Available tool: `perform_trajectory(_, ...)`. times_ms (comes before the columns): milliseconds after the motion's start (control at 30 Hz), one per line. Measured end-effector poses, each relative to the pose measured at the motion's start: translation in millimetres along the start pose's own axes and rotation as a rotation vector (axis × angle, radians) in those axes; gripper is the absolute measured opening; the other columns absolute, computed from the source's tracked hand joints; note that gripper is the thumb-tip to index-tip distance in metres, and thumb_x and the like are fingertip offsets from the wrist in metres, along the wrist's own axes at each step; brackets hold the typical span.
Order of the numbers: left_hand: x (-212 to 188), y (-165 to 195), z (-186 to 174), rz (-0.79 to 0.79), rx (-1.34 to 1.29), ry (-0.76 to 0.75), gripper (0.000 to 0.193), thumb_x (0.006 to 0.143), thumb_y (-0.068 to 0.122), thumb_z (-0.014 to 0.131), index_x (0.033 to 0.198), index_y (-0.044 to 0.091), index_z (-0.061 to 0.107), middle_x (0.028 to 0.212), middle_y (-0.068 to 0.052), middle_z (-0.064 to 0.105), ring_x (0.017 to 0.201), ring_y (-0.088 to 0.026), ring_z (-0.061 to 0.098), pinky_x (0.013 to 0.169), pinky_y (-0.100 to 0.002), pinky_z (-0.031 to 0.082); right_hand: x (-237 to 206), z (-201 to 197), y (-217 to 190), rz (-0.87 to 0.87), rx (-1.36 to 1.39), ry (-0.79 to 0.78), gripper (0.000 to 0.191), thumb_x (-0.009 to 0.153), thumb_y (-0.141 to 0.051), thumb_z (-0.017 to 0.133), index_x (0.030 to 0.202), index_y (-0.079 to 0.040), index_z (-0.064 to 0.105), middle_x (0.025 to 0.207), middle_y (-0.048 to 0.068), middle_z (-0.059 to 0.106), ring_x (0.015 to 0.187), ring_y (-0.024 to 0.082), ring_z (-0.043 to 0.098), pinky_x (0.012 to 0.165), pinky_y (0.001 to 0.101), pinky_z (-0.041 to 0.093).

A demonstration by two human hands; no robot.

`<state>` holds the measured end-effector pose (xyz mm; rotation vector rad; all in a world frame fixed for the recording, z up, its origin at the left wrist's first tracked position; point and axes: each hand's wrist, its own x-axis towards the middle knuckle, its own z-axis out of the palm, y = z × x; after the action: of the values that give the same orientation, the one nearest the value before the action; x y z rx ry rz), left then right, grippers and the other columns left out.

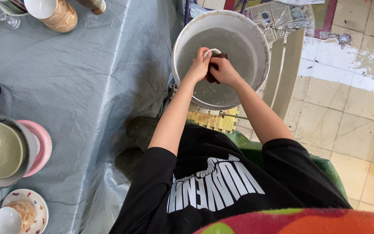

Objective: The person sits at a table and cleans glazed pottery pieces one at a time. They dip each bowl, plate, or cup into a large basin of water, wipe it with a dark cloth, and place the cleaned piece on the table with the other finished ceramics.

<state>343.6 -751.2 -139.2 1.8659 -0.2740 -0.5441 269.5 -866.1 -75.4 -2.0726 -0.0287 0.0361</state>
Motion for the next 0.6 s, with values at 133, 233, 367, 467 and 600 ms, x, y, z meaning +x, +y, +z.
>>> perform_trajectory(133, -2, -2, 1, 0.008, 0.096, -0.054, 0.048, 0.106, 0.060, 0.036, 0.141, 0.028, 0.043, 0.130, -0.032, 0.058, 0.122, -0.049, 0.058, 0.106, -0.053, 0.048, 8, 15, 15, 0.333, 0.848, 0.250, 0.030, 0.098, -0.006, 0.059, 0.125, -0.003, 0.072, 0.099, 0.009, 0.072, 0.084, 0.017, 0.064, 0.073, 0.0353, 0.048)
perform_trajectory(233, -5, 6, 1, 0.097, 0.048, -0.016, 0.049, 0.104, 0.061, 0.036, 0.140, 0.028, 0.042, 0.133, -0.032, 0.054, 0.125, -0.050, 0.053, 0.101, -0.055, 0.049, 5, 13, 19, 0.033, 0.508, 0.214, 0.030, 0.096, -0.002, 0.058, 0.124, -0.003, 0.068, 0.106, 0.014, 0.073, 0.095, 0.020, 0.070, 0.086, 0.0357, 0.056)
perform_trajectory(367, -14, 15, 0, -0.112, 0.064, -0.069, 0.049, 0.100, 0.060, 0.034, 0.138, 0.031, 0.042, 0.126, -0.024, 0.055, 0.100, -0.046, 0.070, 0.076, -0.050, 0.067, -5, -13, 17, -0.130, -0.147, -0.019, 0.027, 0.085, 0.000, 0.059, 0.110, -0.002, 0.069, 0.091, 0.018, 0.071, 0.081, 0.031, 0.069, 0.077, 0.0402, 0.055)
perform_trajectory(467, -14, 14, -1, 0.015, 0.161, 0.025, 0.040, 0.108, 0.053, 0.037, 0.141, 0.031, 0.044, 0.122, -0.020, 0.063, 0.094, -0.044, 0.074, 0.076, -0.045, 0.062, -17, -44, 4, -0.093, -0.393, -0.064, 0.025, 0.080, -0.001, 0.061, 0.101, -0.004, 0.074, 0.090, 0.019, 0.072, 0.080, 0.036, 0.068, 0.074, 0.0435, 0.054)
perform_trajectory(600, -12, 6, -3, 0.079, 0.148, 0.051, 0.034, 0.107, 0.023, 0.045, 0.140, 0.031, 0.041, 0.125, -0.015, 0.061, 0.096, -0.039, 0.073, 0.075, -0.046, 0.063, -43, -90, -8, 0.032, -0.392, 0.095, 0.025, 0.086, -0.003, 0.058, 0.105, -0.003, 0.074, 0.087, 0.019, 0.070, 0.076, 0.034, 0.068, 0.074, 0.0429, 0.054)
